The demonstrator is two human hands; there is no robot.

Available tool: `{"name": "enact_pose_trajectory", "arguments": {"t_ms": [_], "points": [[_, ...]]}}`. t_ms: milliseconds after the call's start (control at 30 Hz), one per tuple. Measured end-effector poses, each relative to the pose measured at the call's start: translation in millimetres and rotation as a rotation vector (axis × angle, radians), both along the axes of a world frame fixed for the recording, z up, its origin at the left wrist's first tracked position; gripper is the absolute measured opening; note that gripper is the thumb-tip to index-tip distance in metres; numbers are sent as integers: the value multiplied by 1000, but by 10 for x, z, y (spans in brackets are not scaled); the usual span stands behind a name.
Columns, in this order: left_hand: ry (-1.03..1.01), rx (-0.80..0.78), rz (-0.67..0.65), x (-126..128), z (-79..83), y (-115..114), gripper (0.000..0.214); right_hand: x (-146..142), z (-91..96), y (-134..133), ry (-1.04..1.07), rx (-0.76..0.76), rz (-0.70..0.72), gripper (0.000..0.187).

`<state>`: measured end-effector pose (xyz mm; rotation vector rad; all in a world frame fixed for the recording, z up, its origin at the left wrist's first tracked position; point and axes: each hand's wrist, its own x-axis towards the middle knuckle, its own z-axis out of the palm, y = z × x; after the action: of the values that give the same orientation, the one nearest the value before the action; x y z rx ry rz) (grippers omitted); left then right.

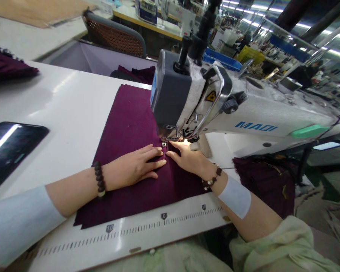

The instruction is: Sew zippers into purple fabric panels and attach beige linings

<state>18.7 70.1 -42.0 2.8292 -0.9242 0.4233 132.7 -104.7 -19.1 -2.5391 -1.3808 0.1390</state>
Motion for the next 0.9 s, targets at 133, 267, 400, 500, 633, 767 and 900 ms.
{"name": "enact_pose_trajectory", "arguments": {"t_ms": [133, 267, 400, 500, 633, 767, 900], "points": [[70, 8, 74, -51, 10, -96, 35, 49, -45, -59, 34, 61, 57, 31], [86, -1, 203, -125, 36, -259, 43, 57, -69, -92, 26, 81, 60, 33], [86, 5, 250, -129, 70, -347, 53, 25, -51, -97, 19, 76, 46, 34], [98, 24, 242, -115, 80, -342, 50, 8, -42, -91, 18, 76, 33, 32], [111, 25, 239, -117, 64, -319, 45, -5, -37, -70, -5, 103, 9, 29], [101, 9, 228, -116, 52, -317, 44, -22, -11, -39, -39, 96, -8, 29], [94, 4, 220, -112, 57, -322, 45, -38, -23, -30, -74, 73, -18, 30]]}}
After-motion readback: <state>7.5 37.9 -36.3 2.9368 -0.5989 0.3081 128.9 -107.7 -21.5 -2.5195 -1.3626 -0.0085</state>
